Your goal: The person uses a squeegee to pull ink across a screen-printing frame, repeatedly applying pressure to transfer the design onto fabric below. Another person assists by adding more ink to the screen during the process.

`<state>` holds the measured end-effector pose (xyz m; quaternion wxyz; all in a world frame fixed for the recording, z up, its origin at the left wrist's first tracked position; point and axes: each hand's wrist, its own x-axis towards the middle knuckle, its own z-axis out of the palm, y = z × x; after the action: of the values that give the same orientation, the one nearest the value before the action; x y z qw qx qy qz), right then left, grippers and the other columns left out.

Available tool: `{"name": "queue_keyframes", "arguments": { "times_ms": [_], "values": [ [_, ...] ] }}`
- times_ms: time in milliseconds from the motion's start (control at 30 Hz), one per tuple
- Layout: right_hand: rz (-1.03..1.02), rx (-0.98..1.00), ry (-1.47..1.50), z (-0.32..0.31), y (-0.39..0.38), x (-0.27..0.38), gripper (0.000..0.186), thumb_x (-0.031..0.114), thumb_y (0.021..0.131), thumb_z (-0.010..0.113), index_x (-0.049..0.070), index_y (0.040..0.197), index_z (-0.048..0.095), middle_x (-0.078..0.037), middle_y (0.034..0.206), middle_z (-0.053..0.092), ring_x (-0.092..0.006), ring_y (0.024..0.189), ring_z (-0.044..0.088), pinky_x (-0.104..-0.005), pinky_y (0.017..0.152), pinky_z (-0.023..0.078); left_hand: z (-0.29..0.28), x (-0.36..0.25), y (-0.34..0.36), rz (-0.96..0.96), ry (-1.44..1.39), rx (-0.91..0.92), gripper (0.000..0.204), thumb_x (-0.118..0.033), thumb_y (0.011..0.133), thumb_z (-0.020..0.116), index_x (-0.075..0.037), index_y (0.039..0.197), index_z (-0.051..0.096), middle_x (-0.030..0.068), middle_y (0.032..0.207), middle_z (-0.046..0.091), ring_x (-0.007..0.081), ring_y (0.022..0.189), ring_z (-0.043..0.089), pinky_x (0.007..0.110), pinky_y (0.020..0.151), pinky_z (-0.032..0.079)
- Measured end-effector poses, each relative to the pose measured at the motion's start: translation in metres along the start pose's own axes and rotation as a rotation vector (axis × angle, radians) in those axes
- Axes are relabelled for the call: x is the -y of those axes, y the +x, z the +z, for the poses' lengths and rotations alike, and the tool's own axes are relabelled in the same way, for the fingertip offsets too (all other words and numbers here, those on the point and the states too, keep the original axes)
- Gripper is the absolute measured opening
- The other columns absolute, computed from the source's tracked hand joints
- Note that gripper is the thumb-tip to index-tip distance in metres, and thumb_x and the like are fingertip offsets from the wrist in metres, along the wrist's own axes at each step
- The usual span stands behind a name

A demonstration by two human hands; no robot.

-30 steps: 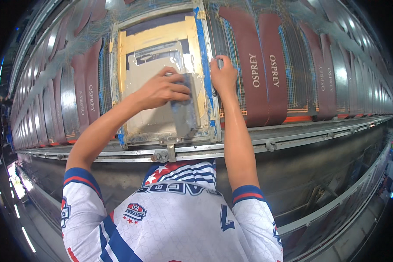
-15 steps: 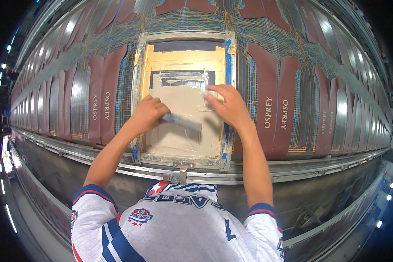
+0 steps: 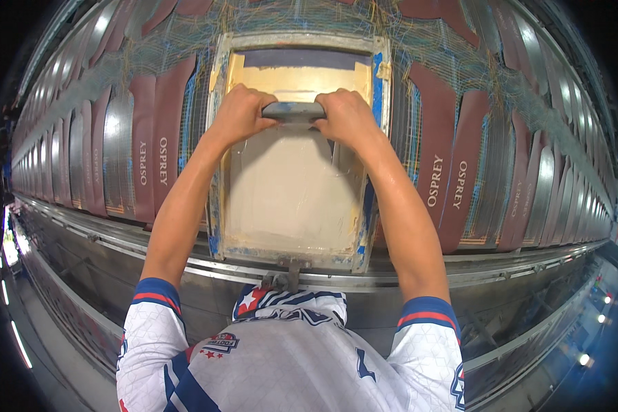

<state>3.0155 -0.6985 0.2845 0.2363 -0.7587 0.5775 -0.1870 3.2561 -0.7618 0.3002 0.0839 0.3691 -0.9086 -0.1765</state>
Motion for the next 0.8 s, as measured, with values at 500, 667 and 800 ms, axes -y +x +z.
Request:
{"name": "queue_keyframes", "arguments": {
  "times_ms": [500,667,800],
  "values": [
    [-0.084,-0.027,-0.013,0.054,-0.176,0.080,0.029,0.011,0.067,0.082,0.010,0.093,0.068,-0.008,0.085,0.068,-0.0289,0.091,0.064,-0.0424,0.087,0.045,0.040,-0.097,-0.182,0.047,-0.069,0.005,0.023,-0.017,0.067,0.085,-0.014,0.083,0.068,0.0040,0.079,0.069,0.0244,0.080,0.066,0.041,0.083,0.042],
    [-0.108,-0.065,-0.074,0.024,-0.085,0.031,0.023,0.015,0.070,0.082,0.009,0.088,0.068,-0.010,0.081,0.068,-0.0322,0.084,0.066,-0.0462,0.080,0.048,0.021,-0.042,-0.083,0.086,0.057,-0.053,0.021,-0.021,0.070,0.084,-0.014,0.083,0.069,0.0040,0.082,0.071,0.0256,0.085,0.068,0.044,0.084,0.041],
    [-0.021,-0.007,-0.037,0.002,-0.009,-0.003,0.018,0.018,0.073,0.080,0.007,0.083,0.071,-0.017,0.079,0.071,-0.0386,0.082,0.069,-0.0493,0.075,0.053,0.004,0.002,-0.007,0.112,0.048,-0.007,0.020,-0.023,0.072,0.085,-0.012,0.083,0.072,0.0087,0.079,0.071,0.0312,0.079,0.067,0.045,0.079,0.044]
  ]
}}
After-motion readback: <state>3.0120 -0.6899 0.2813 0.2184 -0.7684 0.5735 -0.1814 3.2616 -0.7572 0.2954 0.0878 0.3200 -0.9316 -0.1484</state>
